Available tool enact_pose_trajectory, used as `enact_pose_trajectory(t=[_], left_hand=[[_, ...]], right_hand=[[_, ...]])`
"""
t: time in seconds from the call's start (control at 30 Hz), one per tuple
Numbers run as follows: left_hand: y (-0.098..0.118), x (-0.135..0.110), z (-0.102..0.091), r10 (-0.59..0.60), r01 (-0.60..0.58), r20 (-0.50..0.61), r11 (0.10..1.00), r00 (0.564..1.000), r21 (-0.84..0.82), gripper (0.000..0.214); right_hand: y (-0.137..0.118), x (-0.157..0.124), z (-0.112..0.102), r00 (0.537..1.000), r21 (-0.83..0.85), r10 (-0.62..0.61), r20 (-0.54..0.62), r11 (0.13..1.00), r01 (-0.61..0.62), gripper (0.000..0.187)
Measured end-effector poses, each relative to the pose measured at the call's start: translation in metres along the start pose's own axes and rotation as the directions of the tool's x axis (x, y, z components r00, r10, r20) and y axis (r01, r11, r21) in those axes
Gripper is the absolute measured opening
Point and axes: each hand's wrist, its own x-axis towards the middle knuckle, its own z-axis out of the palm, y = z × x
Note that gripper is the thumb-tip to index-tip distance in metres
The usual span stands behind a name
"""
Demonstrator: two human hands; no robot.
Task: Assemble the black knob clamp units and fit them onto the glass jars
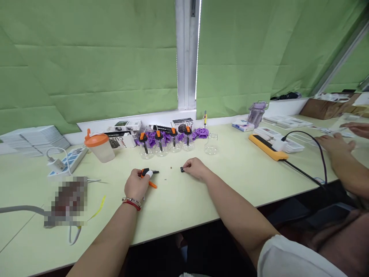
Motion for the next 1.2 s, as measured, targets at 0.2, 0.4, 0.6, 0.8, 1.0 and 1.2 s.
enact_pose_trajectory(t=[0.2,0.4,0.6,0.8,1.0,1.2], left_hand=[[0.002,-0.002,-0.001,0.092,-0.089,-0.033,0.991,0.995,0.103,0.054],[0.030,-0.024,-0.010,0.580,-0.588,0.156,0.703,0.800,0.400,0.035],[0.055,-0.020,0.005,0.572,-0.766,0.513,0.524,0.640,0.373,0.024],[0.064,0.007,0.026,0.509,-0.676,0.453,0.622,0.732,0.395,0.023],[0.071,0.022,0.039,0.485,-0.656,0.447,0.620,0.752,0.430,0.027],[0.076,0.017,0.036,0.499,-0.653,0.423,0.606,0.757,0.454,0.026]], right_hand=[[0.000,0.000,-0.015,0.996,-0.067,-0.083,0.017,0.994,0.084,0.008],[-0.005,-0.001,-0.021,0.998,-0.081,-0.065,-0.012,0.995,0.064,0.007],[-0.001,0.003,-0.030,1.000,-0.033,-0.016,-0.015,0.999,0.016,0.009],[0.002,0.007,-0.032,1.000,0.035,0.017,-0.004,0.999,-0.017,0.010],[0.005,0.009,-0.031,1.000,0.062,0.012,0.016,0.998,-0.013,0.010],[0.005,0.010,-0.030,1.000,0.066,0.009,0.026,0.998,-0.011,0.011]])
